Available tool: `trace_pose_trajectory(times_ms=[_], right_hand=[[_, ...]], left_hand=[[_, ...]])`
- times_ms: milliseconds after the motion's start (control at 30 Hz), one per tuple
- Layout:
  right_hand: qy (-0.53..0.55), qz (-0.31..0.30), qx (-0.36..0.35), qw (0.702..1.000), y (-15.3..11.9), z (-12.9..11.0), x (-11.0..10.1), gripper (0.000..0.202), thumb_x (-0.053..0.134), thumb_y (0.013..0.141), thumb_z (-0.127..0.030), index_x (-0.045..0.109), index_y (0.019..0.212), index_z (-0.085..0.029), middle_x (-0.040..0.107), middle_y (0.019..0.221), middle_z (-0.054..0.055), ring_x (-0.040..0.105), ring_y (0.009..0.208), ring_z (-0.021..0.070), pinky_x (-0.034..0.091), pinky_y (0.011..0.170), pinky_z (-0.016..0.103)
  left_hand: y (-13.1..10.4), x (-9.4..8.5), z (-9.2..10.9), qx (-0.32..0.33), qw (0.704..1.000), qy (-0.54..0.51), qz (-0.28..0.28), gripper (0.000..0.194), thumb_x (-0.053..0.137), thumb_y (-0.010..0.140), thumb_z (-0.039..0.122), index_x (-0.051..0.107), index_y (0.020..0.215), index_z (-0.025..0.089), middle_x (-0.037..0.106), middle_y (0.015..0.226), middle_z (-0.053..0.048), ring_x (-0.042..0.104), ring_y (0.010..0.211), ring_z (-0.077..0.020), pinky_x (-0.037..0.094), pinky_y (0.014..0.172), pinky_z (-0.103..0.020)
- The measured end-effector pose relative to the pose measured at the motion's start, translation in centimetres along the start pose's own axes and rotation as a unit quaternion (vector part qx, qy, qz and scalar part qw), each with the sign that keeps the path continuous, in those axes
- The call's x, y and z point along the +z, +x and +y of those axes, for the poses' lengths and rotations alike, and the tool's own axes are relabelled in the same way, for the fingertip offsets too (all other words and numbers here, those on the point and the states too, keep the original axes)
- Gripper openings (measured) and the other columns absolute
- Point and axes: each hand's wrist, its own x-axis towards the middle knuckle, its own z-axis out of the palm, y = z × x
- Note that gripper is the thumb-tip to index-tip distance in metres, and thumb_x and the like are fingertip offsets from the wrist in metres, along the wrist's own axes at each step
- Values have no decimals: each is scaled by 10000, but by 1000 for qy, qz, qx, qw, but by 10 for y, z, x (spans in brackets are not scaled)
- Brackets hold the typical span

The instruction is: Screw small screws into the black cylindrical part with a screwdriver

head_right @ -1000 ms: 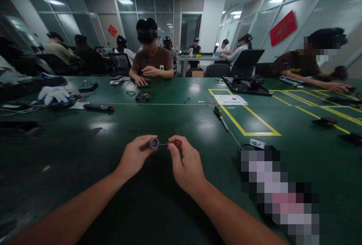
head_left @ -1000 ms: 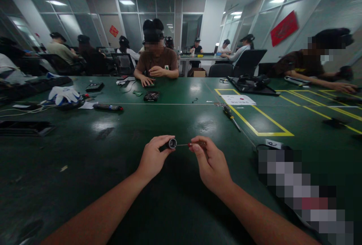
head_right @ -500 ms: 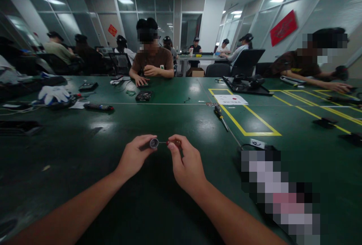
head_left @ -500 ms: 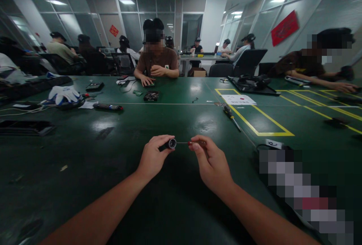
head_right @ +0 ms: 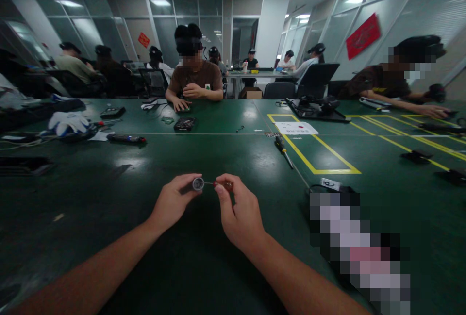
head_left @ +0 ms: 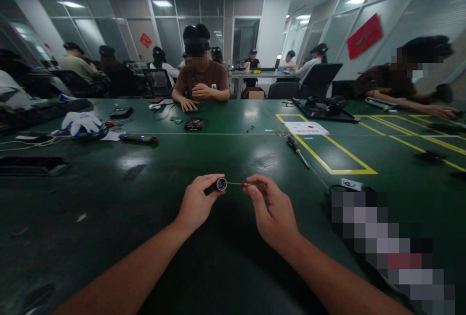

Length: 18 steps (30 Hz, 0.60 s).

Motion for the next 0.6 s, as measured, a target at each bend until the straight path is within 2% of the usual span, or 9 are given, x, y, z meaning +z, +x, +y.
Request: trace_pose_trajectory(times_ms=[367,467,600], right_hand=[[-64,-27,-48,996,1,-7,-1,153,521,1019,-255,631,1125,-243,759,999,66,734,872,224,566,782,352],[-58,-25,-29,998,2,-8,-1,151,515,1029,-272,634,1118,-244,764,964,54,741,849,222,557,770,349],[0,-14,23,1000,2,-3,0,161,507,1049,-335,636,1102,-254,766,926,39,754,853,221,558,756,339]], left_hand=[[-2,1,0,7,1000,0,-5,377,747,830,145,758,1179,288,762,1205,-43,680,1154,-256,518,1069,-493],[-3,1,1,13,1000,7,-8,381,735,839,133,753,1186,289,759,1208,-39,671,1164,-252,512,1072,-491],[-2,0,0,13,1000,11,-16,391,722,853,131,741,1210,289,750,1228,-38,659,1181,-249,501,1083,-486]])
